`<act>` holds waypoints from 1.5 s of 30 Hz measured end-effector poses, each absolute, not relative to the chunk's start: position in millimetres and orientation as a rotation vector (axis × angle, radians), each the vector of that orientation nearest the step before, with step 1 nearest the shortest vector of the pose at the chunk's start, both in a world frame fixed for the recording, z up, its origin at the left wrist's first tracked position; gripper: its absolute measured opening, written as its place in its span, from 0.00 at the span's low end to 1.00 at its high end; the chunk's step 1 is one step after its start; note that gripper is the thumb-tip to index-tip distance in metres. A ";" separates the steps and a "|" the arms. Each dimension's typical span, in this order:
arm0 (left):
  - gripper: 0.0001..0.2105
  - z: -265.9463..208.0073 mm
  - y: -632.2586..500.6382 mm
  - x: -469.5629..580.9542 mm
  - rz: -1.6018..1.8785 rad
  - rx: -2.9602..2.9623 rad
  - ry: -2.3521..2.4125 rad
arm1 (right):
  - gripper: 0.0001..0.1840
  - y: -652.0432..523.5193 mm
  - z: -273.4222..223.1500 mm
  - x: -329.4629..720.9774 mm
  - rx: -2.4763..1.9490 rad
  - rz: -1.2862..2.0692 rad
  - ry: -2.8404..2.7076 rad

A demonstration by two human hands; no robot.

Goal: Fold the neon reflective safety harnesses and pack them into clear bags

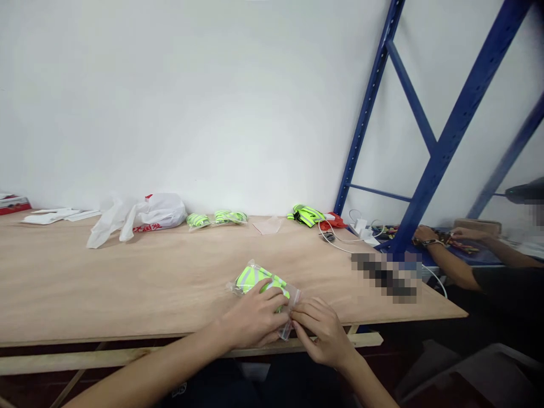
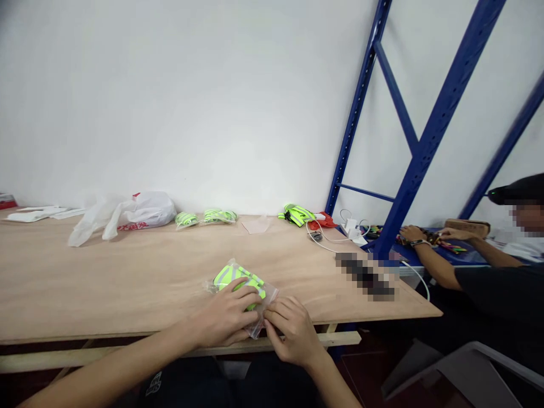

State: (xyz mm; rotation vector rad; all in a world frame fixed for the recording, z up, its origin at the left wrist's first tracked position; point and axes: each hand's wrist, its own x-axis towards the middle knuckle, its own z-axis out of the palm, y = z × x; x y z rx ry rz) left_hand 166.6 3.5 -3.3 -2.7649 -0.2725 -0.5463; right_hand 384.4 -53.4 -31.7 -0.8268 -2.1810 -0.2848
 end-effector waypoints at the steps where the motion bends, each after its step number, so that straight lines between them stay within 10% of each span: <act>1: 0.06 -7.1 -1.1 164.1 -0.607 -2.748 -0.308 | 0.11 -54.1 -32.3 383.1 -0.832 -0.294 -2.187; 29: 0.05 -10.9 -13.3 131.0 -1.759 -2.976 -0.515 | 0.13 -48.4 -44.8 387.6 -0.879 -0.118 -1.898; 45: 0.09 -9.3 -11.3 120.1 -1.137 -2.897 -0.297 | 0.11 -41.7 -43.4 396.0 -0.930 -0.100 -1.989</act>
